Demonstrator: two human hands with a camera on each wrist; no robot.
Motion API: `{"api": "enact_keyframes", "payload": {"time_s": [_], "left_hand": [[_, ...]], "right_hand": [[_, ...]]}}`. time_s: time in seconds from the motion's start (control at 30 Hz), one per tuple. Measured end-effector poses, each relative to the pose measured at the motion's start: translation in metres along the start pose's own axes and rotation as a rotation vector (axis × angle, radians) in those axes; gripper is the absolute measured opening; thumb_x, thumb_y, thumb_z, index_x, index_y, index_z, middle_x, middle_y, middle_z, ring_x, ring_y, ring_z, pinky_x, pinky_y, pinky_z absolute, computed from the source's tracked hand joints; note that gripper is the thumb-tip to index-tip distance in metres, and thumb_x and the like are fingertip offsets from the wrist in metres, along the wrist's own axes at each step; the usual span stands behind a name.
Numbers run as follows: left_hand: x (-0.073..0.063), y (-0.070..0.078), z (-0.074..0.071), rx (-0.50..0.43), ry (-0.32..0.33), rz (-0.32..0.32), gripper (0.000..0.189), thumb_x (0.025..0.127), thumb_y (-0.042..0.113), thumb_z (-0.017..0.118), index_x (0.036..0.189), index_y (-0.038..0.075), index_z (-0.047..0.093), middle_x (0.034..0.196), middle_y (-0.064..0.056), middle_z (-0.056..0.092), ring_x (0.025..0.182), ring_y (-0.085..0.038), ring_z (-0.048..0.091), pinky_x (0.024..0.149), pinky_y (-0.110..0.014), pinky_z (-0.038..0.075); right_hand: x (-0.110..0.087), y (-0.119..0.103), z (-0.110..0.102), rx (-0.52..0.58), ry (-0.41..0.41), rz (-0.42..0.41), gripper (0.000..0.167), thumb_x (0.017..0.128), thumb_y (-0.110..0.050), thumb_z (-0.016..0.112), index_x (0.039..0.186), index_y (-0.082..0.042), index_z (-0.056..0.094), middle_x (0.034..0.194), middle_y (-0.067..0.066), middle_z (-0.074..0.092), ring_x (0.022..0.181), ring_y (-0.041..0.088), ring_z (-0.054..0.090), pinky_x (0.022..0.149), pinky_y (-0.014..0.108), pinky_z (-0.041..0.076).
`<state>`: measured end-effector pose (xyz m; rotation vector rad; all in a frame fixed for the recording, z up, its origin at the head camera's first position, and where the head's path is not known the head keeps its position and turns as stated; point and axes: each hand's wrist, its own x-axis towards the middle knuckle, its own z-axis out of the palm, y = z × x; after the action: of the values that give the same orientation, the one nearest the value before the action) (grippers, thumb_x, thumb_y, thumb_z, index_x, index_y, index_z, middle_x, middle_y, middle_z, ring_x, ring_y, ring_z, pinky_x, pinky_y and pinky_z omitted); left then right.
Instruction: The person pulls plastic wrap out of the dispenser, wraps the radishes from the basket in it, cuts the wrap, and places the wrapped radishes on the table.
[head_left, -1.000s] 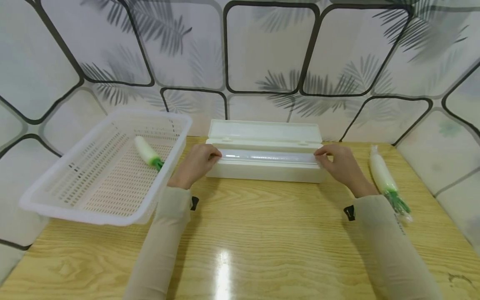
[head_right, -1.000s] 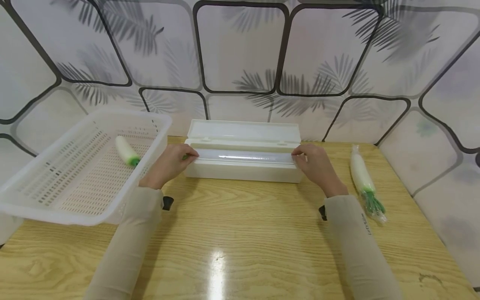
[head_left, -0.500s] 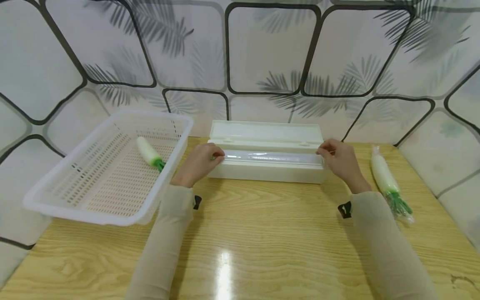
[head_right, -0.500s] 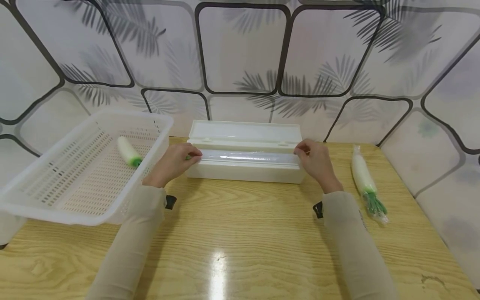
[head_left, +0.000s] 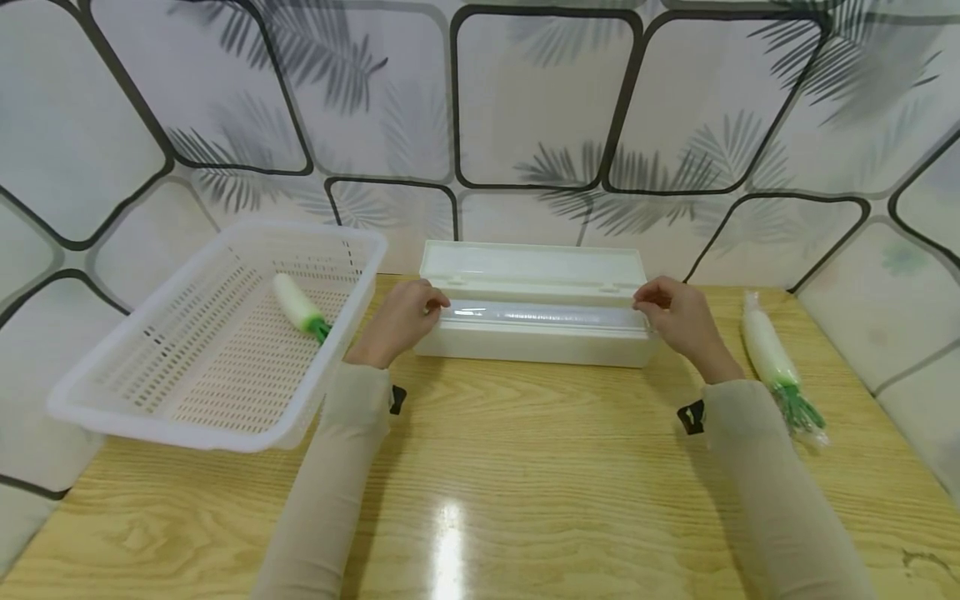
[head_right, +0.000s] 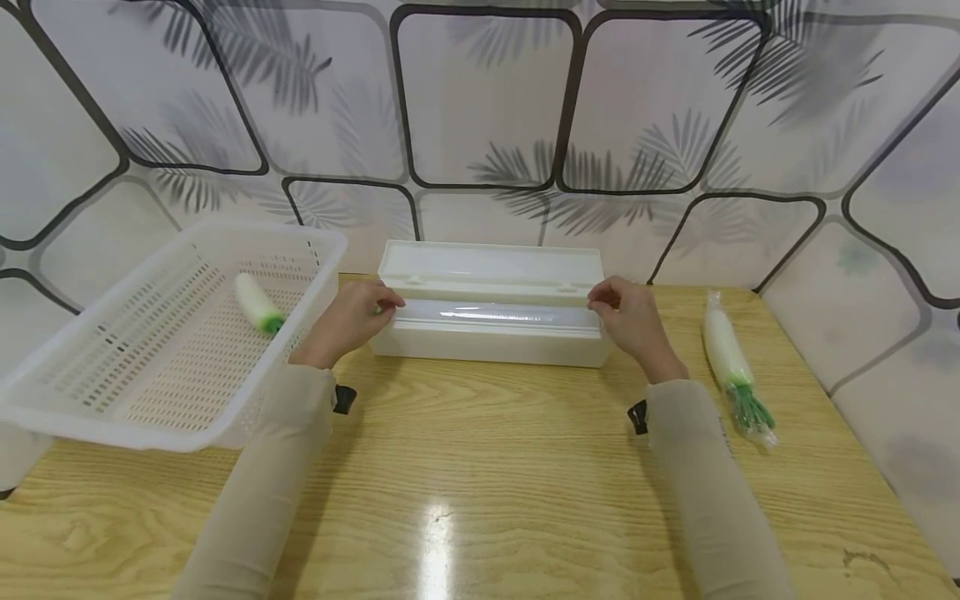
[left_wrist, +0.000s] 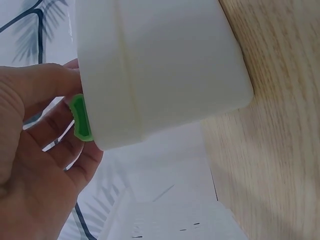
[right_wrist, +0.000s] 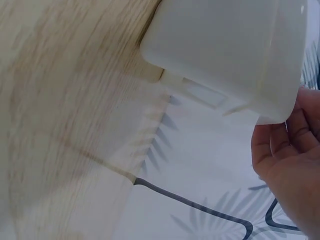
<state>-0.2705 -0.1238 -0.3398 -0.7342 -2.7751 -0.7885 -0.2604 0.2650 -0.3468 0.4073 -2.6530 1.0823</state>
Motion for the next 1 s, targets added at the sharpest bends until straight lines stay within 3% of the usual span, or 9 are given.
{"api": "enact_keyframes", "payload": {"time_s": [0.23,0.47,0.57,0.7,0.8,1.0], "left_hand": [[0.0013,0.0004,0.0001,0.015,0.038,-0.018,0.024,0.086,-0.016,0.059,0.102,-0.008,0.075,0.094,-0.019,0.069,0.087,-0.031,0.061,0.081,-0.039,0.053],[0.0036,-0.0009,0.0033,-0.010,0.116,-0.017,0.015,0.092,-0.012,0.063,0.098,-0.008,0.076,0.097,-0.020,0.071,0.092,-0.034,0.064,0.085,-0.043,0.052],[0.0044,-0.0014,0.0037,-0.080,0.129,-0.058,0.011,0.095,-0.007,0.065,0.100,-0.008,0.075,0.103,-0.021,0.069,0.100,-0.036,0.063,0.091,-0.045,0.051],[0.0056,-0.0044,0.0040,-0.231,0.125,-0.125,0.012,0.098,-0.002,0.064,0.104,-0.006,0.073,0.119,-0.022,0.067,0.117,-0.038,0.059,0.102,-0.048,0.045],[0.0069,-0.0078,0.0048,-0.354,0.110,-0.178,0.015,0.101,0.000,0.059,0.108,-0.005,0.071,0.127,-0.020,0.066,0.120,-0.036,0.058,0.103,-0.047,0.044],[0.0093,-0.0068,0.0029,-0.541,0.117,-0.199,0.016,0.103,-0.002,0.054,0.109,-0.007,0.069,0.119,-0.021,0.069,0.121,-0.035,0.059,0.101,-0.047,0.046]], "right_hand": [[0.0020,0.0021,0.0008,-0.023,-0.010,-0.045,0.018,0.094,0.008,0.066,0.111,0.012,0.068,0.101,0.028,0.067,0.095,0.044,0.065,0.071,0.008,0.041],[0.0023,-0.0013,0.0036,-0.058,0.031,-0.008,0.012,0.095,-0.001,0.069,0.103,0.009,0.071,0.099,0.025,0.069,0.090,0.039,0.064,0.073,0.026,0.047],[0.0018,-0.0022,0.0032,-0.050,0.042,-0.003,0.012,0.096,-0.003,0.070,0.099,0.008,0.072,0.099,0.025,0.069,0.086,0.033,0.064,0.071,0.024,0.046],[0.0032,-0.0003,0.0044,0.022,0.065,-0.004,0.012,0.095,-0.001,0.069,0.099,0.011,0.069,0.102,0.027,0.069,0.085,0.008,0.061,0.072,0.012,0.045],[0.0052,0.0018,0.0061,0.123,0.070,-0.001,0.013,0.096,0.003,0.067,0.101,0.014,0.066,0.109,0.031,0.067,0.089,-0.007,0.056,0.079,0.007,0.045],[0.0059,0.0011,0.0071,0.231,0.032,-0.008,0.014,0.102,0.000,0.057,0.105,0.013,0.060,0.115,0.030,0.067,0.095,-0.006,0.061,0.083,0.009,0.046]]}}
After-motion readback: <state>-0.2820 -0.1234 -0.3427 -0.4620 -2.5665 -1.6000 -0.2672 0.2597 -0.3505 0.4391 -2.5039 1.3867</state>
